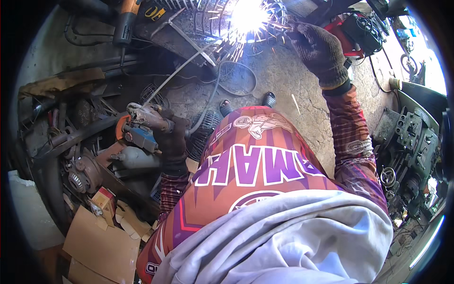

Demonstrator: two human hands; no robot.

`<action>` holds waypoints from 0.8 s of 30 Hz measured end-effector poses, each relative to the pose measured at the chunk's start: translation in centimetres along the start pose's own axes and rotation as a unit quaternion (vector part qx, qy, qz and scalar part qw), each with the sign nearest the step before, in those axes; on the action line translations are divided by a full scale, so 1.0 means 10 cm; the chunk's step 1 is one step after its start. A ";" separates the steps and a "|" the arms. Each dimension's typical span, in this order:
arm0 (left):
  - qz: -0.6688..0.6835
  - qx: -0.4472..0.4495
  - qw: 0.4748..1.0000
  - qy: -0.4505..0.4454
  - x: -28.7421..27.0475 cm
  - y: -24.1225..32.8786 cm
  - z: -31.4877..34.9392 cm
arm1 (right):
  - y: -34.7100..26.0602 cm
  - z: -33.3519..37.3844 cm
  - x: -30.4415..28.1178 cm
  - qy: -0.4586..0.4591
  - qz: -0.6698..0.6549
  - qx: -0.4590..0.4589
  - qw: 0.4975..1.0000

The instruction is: The person aligns metal rods and a cage-like structure, using a hammer to position parts and then welds the joints together with a welding torch.

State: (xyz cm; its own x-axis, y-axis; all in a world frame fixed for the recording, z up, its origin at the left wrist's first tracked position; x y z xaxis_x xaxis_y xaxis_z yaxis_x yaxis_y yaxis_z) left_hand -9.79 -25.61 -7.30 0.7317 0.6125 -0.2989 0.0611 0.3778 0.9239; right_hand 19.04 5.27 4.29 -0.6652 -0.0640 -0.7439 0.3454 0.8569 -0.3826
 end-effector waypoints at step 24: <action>-0.007 0.044 0.999 0.019 -0.04 0.05 -0.01 | 0.37 0.26 0.09 0.056 -0.373 0.164 0.911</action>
State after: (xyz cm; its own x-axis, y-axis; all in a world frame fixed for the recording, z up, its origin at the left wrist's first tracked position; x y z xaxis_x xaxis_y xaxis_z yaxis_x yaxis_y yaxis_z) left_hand -10.18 -25.58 -6.70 0.7040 0.6346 -0.3188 0.1321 0.3240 0.9368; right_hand 21.50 7.06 0.79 -0.8525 -0.4988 -0.1561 -0.0641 0.3962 -0.9159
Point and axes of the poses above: each hand's wrist, its own z-axis away from the middle knuckle, its own x-axis out of the palm, y = z × x, the point moved 4 cm from there along -z, towards the middle knuckle, and after that the axes turned 12 degrees about -z, right-handed, at the moved point
